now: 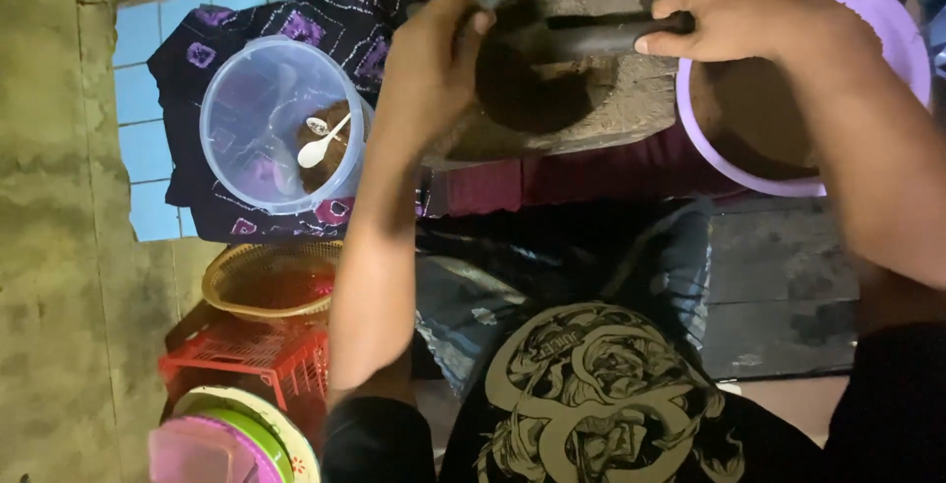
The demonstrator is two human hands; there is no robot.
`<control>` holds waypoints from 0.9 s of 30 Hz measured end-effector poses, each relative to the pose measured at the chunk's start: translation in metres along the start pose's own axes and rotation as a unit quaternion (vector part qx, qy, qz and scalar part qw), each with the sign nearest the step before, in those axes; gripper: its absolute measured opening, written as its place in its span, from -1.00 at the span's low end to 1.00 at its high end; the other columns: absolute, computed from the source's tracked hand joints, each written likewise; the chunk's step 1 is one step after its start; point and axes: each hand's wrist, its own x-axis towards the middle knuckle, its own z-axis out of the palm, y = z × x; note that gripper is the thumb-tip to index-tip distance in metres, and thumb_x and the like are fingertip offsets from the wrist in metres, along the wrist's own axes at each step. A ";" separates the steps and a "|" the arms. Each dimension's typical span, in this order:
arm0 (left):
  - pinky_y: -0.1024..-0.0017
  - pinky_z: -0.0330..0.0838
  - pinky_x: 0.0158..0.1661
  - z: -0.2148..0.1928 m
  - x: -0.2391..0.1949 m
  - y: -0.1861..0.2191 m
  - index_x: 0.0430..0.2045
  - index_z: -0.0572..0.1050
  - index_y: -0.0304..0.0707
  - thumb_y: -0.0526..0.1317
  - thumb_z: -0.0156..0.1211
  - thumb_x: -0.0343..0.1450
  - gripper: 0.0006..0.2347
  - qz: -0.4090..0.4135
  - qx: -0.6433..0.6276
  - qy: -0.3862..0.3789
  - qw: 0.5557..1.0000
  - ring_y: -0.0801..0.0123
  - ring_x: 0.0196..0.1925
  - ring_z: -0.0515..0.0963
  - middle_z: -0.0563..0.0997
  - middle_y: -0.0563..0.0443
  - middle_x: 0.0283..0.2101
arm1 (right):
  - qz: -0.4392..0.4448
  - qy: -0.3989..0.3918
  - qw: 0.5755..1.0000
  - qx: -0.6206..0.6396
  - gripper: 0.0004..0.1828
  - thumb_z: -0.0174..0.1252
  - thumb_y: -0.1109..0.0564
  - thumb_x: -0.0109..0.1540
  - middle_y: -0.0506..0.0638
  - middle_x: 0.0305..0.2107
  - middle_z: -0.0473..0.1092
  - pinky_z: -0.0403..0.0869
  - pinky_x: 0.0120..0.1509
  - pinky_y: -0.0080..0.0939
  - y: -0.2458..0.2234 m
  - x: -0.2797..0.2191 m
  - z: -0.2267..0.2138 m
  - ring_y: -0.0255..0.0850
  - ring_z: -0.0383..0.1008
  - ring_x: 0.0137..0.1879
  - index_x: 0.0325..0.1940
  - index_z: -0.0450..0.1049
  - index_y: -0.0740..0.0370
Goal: The person uses a stone pestle and mortar to grind a brown powder. They repeatedly press and rotate the pestle while occasionally scraping the sides of the mortar with a small tool. The ground powder accumulates in the mortar and a purple bowl nearby.
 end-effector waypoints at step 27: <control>0.38 0.35 -0.30 0.024 -0.057 -0.043 -0.07 0.54 -0.18 -0.35 -0.02 0.63 -0.85 0.033 0.105 0.227 0.968 0.32 -0.36 0.40 0.42 -0.02 -0.21 | -0.100 0.053 0.988 -0.106 -0.43 0.14 -0.32 0.31 0.20 -0.40 0.61 0.55 -0.21 0.17 0.004 0.028 0.032 0.22 0.64 -0.27 0.22 0.40 0.06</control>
